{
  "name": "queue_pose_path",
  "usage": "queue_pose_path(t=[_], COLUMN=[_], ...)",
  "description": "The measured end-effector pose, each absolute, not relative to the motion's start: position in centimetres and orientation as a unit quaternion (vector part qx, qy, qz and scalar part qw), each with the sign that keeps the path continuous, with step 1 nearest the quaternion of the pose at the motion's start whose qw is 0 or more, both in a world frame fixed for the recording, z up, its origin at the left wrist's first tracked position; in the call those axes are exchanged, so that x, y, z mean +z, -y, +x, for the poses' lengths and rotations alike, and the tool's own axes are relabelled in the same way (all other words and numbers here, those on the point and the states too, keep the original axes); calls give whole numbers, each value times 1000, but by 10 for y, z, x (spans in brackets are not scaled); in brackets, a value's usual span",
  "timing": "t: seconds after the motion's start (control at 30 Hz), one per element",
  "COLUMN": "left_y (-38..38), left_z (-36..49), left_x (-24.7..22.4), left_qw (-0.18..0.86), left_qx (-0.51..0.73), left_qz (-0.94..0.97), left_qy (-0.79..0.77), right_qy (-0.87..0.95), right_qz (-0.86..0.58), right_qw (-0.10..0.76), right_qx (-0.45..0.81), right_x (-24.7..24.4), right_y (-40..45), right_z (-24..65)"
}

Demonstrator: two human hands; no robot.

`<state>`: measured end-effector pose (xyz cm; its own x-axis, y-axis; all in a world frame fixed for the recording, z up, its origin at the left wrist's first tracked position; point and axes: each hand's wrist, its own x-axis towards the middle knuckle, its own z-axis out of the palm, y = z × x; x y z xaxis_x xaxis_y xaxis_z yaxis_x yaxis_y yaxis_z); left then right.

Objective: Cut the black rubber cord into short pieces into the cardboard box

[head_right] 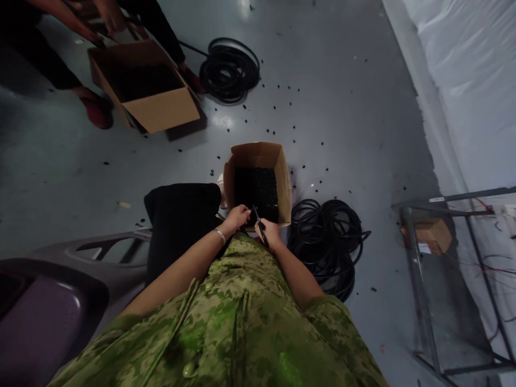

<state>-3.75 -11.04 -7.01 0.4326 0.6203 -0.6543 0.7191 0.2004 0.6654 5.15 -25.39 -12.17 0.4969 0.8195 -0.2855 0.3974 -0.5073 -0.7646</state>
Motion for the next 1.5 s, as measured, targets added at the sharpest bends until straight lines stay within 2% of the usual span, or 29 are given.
queue_pose_path(t=[0.17,0.27,0.43,0.57,0.83,1.13,1.5], left_y=[109,110,110,111,112,111,112], left_z=[-36,-36,-36,-36,-37,-38,-37], left_x=[-67,-64,-59,-59,-61,-61,-63], left_qw=[603,624,621,631,682,677,666], left_qx=[-5,11,22,27,45,34,26], left_qz=[583,571,607,600,541,546,561], left_qy=[-544,-533,-496,-491,-490,-493,-491], right_qy=[366,339,270,280,320,360,366], right_qz=[-821,-802,-727,-698,-721,-755,-756], right_qw=[292,337,403,437,397,355,360], right_qx=[326,358,486,493,469,417,406], right_x=[-124,-123,-116,-105,-97,-104,-110], right_y=[258,255,248,251,256,259,261], right_z=[51,54,61,63,62,59,58])
